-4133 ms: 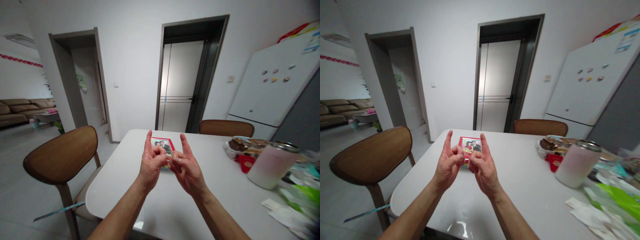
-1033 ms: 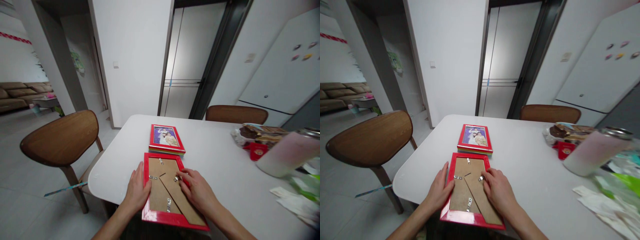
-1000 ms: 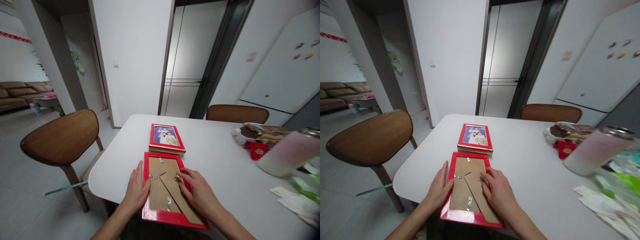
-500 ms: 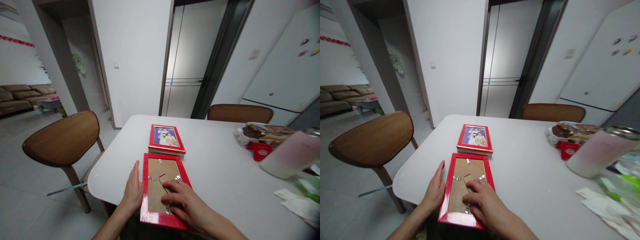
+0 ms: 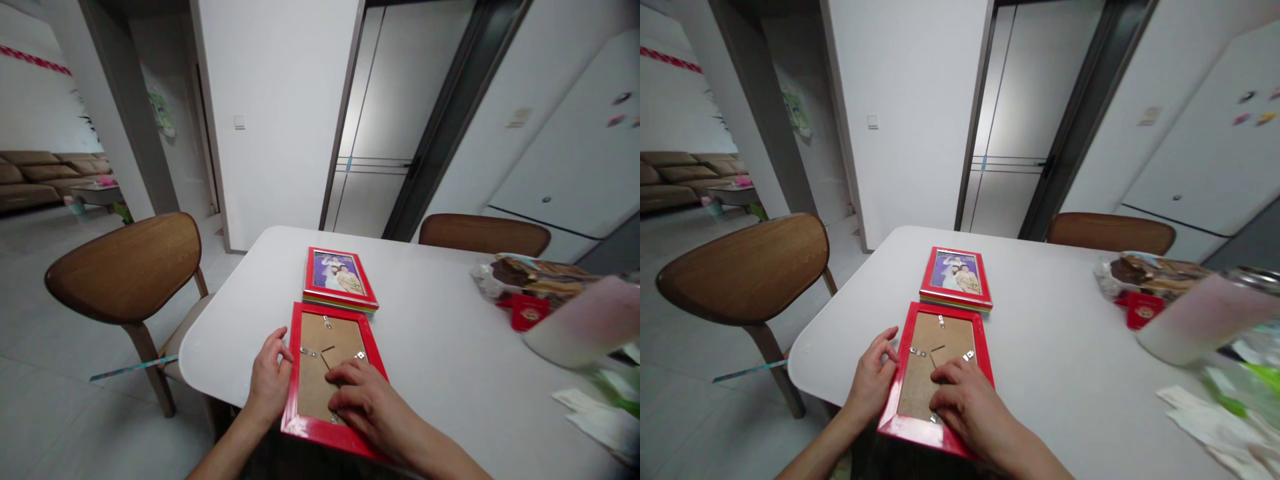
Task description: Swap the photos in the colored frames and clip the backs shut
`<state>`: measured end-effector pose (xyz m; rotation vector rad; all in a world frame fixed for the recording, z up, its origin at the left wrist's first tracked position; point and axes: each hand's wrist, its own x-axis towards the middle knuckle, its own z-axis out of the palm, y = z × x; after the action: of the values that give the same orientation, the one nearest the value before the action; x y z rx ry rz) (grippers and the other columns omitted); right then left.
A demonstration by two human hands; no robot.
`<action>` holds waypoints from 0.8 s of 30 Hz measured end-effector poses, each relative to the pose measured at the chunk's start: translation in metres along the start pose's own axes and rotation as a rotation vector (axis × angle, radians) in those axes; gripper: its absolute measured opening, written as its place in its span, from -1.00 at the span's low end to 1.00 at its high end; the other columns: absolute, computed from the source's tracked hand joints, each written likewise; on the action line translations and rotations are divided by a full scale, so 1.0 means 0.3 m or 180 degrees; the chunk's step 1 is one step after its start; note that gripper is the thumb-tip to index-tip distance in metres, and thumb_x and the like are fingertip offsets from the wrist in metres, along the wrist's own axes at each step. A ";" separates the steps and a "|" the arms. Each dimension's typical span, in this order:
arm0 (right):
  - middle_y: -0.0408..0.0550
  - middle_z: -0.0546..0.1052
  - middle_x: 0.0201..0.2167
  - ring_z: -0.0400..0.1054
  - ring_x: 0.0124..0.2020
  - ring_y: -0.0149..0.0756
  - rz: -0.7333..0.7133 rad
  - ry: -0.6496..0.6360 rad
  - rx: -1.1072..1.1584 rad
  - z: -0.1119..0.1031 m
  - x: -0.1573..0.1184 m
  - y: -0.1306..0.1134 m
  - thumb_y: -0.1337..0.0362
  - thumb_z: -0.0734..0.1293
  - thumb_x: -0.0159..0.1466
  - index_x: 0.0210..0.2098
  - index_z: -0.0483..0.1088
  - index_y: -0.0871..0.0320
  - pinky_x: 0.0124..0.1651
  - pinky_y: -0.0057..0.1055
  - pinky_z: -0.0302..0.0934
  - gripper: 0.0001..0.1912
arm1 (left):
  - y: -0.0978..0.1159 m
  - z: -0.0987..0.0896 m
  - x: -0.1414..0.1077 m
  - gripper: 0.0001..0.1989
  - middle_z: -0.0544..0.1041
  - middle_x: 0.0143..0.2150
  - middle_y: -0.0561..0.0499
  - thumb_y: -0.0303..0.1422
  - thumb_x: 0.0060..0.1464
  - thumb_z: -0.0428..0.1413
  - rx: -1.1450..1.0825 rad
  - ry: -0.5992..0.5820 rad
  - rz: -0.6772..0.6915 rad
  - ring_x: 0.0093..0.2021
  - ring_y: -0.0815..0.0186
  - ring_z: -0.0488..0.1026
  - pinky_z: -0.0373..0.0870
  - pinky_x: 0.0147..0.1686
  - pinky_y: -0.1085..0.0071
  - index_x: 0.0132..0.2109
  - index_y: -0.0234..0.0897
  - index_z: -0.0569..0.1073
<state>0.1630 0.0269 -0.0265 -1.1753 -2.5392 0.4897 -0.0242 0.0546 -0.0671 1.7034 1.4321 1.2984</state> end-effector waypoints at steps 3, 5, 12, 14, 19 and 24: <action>-0.05 0.40 -0.23 0.19 -0.18 -0.27 0.0046 -0.0045 -0.0013 -0.005 0.000 -0.006 0.31 0.18 0.14 -0.40 0.43 0.05 -0.10 -0.23 0.05 -0.81 | -0.001 -0.002 -0.004 -0.81 0.27 0.05 -0.14 -0.63 -0.19 -0.14 -0.0021 0.0006 0.0004 0.08 0.25 0.17 0.10 0.02 0.22 -0.54 -0.24 0.22; -0.06 0.38 -0.19 0.18 -0.15 -0.26 0.0048 -0.0122 0.0035 -0.014 -0.002 -0.009 0.29 0.20 0.13 -0.34 0.42 0.01 -0.07 -0.22 0.02 -0.82 | -0.001 -0.003 -0.009 -0.81 0.24 0.08 -0.13 -0.62 -0.17 -0.14 -0.0036 0.0011 0.0036 0.10 0.26 0.13 0.07 0.03 0.22 -0.53 -0.24 0.22; -0.09 0.37 -0.18 0.16 -0.14 -0.26 0.0175 -0.0126 0.0123 -0.008 0.007 -0.004 0.27 0.26 0.08 -0.39 0.44 0.00 -0.09 -0.25 0.02 -0.87 | 0.021 0.003 -0.007 -0.80 0.37 -0.25 0.00 -0.63 -0.18 -0.13 0.0244 0.0049 0.0271 -0.12 0.26 0.29 0.21 -0.12 0.27 -0.54 -0.23 0.21; -0.10 0.39 -0.23 0.17 -0.18 -0.26 0.0258 0.0003 0.0078 0.007 0.010 -0.008 0.25 0.27 0.07 -0.43 0.44 0.01 -0.13 -0.26 0.03 -0.89 | 0.034 0.007 -0.008 -0.79 0.35 -0.36 0.05 -0.64 -0.17 -0.13 0.0295 -0.0003 0.0252 -0.24 0.29 0.32 0.26 -0.21 0.32 -0.51 -0.22 0.21; -0.10 0.40 -0.33 0.20 -0.25 -0.29 0.0426 0.0259 0.0288 0.025 0.029 -0.014 0.24 0.29 0.05 -0.44 0.43 0.07 -0.18 -0.33 0.06 -0.90 | 0.049 0.013 -0.015 -0.79 0.33 -0.21 0.01 -0.63 -0.14 -0.13 0.0388 -0.0053 0.0249 -0.13 0.30 0.28 0.21 -0.13 0.33 -0.39 -0.23 0.25; -0.03 0.38 -0.31 0.22 -0.26 -0.33 0.0696 0.0671 0.0311 0.045 0.135 -0.004 0.26 0.23 0.10 -0.29 0.39 0.16 -0.20 -0.42 0.09 -0.80 | 0.032 0.021 -0.017 -0.68 0.35 -0.18 -0.02 -0.58 -0.14 -0.07 0.0461 -0.0100 0.0238 -0.13 0.27 0.29 0.21 -0.10 0.30 -0.17 -0.25 0.26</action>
<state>0.1317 0.0551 -0.0330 -1.3962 -2.1980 0.5046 -0.0144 0.0481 -0.0625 1.8797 1.4886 1.2269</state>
